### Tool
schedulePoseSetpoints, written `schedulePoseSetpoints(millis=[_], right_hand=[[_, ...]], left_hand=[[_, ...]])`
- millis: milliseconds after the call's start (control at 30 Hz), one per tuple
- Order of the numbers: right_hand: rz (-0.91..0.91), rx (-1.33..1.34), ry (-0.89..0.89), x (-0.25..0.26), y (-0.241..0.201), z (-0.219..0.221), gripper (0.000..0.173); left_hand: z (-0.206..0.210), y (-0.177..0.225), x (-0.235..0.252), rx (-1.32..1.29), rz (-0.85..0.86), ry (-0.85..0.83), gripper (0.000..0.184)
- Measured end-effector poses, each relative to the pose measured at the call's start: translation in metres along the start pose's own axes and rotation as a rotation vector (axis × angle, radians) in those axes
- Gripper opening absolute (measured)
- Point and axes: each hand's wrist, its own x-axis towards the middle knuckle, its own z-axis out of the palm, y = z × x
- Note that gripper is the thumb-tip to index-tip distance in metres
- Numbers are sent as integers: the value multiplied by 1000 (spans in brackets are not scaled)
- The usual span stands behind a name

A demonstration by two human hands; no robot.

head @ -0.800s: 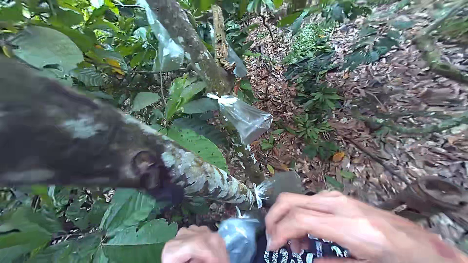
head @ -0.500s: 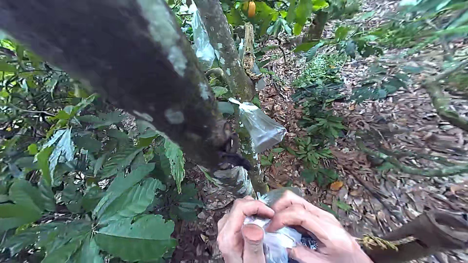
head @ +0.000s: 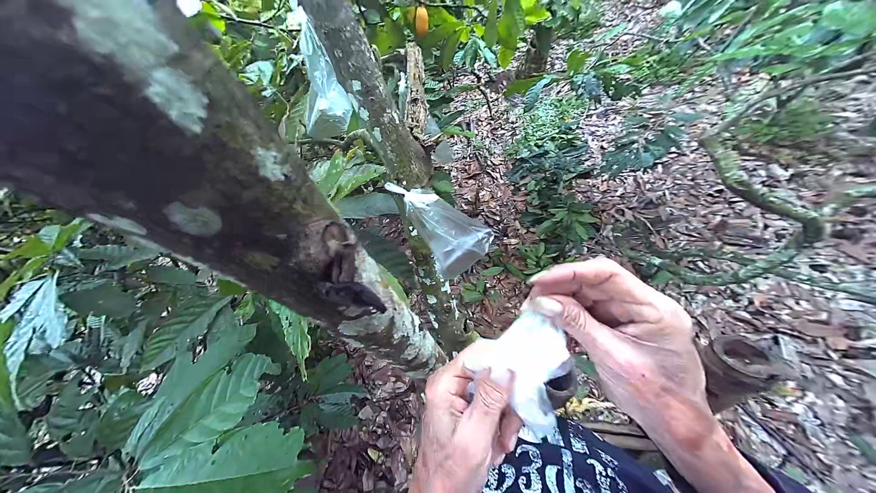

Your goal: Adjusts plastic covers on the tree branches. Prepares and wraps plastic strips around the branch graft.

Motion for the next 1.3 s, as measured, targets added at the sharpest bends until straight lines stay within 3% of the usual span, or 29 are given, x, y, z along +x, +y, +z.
schedulePoseSetpoints(millis=[233, 367, 533, 600, 767, 933, 1100, 1200, 1300], right_hand=[[140, -52, -113, -18, 1, -22, 47], [130, -8, -42, -18, 3, -18, 32], [94, -60, 45, 1, 8, -26, 22], [115, -88, 92, 3, 12, -29, 21], [139, -206, -117, -21, 18, -40, 39], [103, -83, -34, -25, 23, -37, 13], [107, -92, -7, -22, 26, -36, 18], [102, -89, -77, -18, 25, -35, 33], [79, -112, -39, -16, 26, -34, 17]], left_hand=[[10, -17, 19, -164, -122, 80, 41], [11, -26, 23, -271, -145, 44, 41], [4, -25, 27, -316, -289, -69, 25], [8, -27, 28, -312, -314, -33, 21], [13, -28, 34, -237, -231, 85, 23], [14, -32, 38, -291, -158, 106, 28], [17, -34, 41, -307, -96, 195, 18], [19, -36, 42, -298, -113, 209, 16], [18, -38, 40, -333, -93, 155, 18]])
